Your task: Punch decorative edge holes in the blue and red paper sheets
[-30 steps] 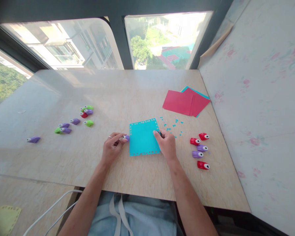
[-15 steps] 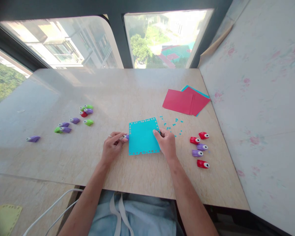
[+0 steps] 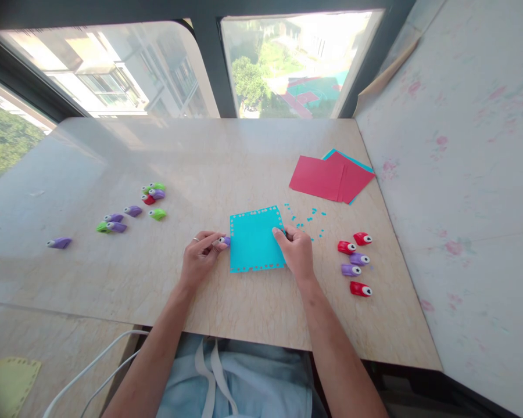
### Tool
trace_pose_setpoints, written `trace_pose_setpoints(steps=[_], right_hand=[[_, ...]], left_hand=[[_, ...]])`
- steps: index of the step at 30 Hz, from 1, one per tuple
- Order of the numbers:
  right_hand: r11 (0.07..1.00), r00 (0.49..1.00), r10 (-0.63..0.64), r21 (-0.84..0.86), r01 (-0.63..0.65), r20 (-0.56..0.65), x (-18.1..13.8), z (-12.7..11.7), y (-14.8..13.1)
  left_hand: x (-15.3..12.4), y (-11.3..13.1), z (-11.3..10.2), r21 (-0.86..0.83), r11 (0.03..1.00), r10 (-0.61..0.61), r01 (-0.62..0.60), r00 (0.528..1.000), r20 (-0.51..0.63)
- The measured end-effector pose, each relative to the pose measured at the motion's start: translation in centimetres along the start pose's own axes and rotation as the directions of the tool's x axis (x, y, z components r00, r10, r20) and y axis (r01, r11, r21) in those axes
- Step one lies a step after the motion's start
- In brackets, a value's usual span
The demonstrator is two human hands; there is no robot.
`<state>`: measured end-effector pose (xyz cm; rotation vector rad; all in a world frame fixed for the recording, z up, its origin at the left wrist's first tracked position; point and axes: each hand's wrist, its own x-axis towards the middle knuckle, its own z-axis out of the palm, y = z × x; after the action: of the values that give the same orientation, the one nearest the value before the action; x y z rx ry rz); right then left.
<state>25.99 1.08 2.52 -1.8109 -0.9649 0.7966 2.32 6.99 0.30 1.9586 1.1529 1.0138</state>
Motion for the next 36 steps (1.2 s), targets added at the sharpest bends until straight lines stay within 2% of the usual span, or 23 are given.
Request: trace_pose_setpoints(steps=[36], right_hand=[[0.999,0.999,-0.036,0.003,0.036,-0.001,-0.02,0.05,0.13]], left_hand=[[-0.02,0.16,-0.08,0.019,1.0,-0.012,0.012,1.0,0.004]])
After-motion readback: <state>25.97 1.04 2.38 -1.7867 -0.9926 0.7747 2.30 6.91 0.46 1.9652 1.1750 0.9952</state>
